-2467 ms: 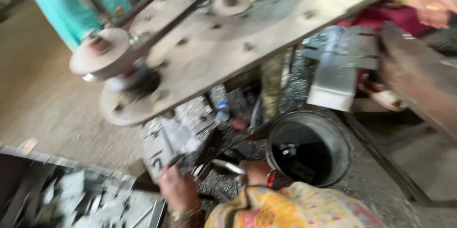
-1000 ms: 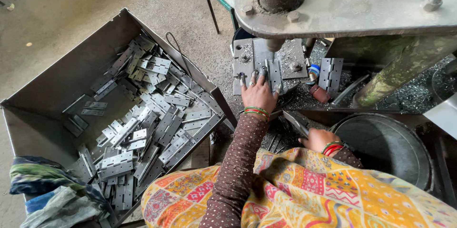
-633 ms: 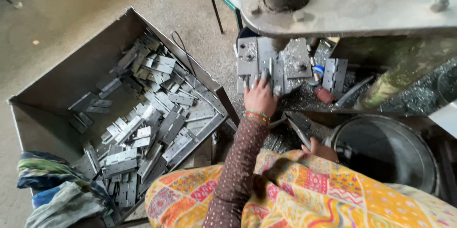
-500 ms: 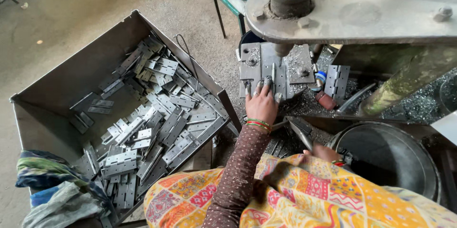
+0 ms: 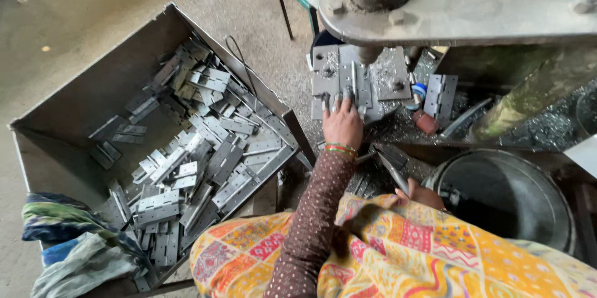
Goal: The person repeatedly picks rectangular metal pieces from a bin, places them under a press, and operates the machine to punch holes. The person then removes the processed pieces and returns them to the bin, continuing the cycle.
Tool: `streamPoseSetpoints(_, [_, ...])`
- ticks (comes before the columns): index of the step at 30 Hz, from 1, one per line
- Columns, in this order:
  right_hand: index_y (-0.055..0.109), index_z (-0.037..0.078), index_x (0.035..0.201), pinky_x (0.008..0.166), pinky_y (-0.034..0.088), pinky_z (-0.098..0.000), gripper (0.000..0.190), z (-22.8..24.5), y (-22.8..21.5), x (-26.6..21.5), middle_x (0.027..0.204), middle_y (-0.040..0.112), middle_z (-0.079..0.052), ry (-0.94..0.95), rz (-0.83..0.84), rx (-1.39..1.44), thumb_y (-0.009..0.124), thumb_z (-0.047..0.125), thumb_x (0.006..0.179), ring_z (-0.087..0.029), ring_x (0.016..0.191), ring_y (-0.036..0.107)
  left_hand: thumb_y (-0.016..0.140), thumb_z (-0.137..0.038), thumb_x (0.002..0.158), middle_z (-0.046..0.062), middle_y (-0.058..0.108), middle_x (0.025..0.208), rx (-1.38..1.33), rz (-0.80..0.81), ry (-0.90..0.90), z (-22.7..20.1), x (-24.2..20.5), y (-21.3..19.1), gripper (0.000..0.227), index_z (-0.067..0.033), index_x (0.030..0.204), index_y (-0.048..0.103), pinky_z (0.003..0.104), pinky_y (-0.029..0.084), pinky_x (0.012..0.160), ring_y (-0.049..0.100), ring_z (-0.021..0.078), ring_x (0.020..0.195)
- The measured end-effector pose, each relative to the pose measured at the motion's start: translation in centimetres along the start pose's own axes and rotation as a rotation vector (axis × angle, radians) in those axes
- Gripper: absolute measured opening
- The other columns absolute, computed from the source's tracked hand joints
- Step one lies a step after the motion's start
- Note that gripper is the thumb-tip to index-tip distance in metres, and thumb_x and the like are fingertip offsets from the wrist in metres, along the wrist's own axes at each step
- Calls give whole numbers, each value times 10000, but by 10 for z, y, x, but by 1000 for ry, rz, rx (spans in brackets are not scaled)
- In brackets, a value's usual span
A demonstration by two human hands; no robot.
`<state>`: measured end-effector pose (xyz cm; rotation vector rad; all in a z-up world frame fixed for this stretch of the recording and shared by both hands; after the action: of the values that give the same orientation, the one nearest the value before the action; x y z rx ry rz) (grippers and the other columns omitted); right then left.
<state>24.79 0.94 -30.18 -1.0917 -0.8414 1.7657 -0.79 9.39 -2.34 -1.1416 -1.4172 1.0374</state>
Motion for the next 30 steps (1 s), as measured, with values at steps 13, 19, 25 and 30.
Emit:
streamPoseSetpoints(13, [578,74,1096,667,568,-528,611,11,-31,16,812,734,-208,-22,30,-73,581,648,889,-415,766,737,539,-218,982,55,585,1407,-85,-21,-42,7,35,12,268,-92,1151,705,569,396,1110,524,256,1372])
streamPoseSetpoints(19, [531,96,1204,583,542,-516,620,-4,8,8,771,718,-180,-35,-84,140,570,612,864,-401,667,715,529,-219,979,49,570,1447,-65,20,-16,6,15,9,280,-89,1153,706,549,389,1110,531,250,1367])
streamPoseSetpoints(25, [587,51,1035,638,576,-483,656,8,-41,31,784,728,-216,-62,75,-82,603,684,863,-385,719,747,519,-176,941,22,516,1484,-101,100,-28,11,36,8,304,-113,1183,691,580,344,1131,606,222,1207])
streamPoseSetpoints(30, [622,48,989,663,572,-508,650,29,-67,18,767,722,-235,-126,-45,-89,596,683,851,-425,749,733,556,-158,895,17,575,1409,-25,-44,-14,19,56,11,218,-125,1004,741,584,374,1080,550,239,1309])
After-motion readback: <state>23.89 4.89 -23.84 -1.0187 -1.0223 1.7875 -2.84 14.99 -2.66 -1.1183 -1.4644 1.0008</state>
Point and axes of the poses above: each hand's wrist, its own x-axis towards the middle knuckle, its own y-axis out of the palm, z = x × y, the point moved 9 cm from there along x, towards the middle knuckle
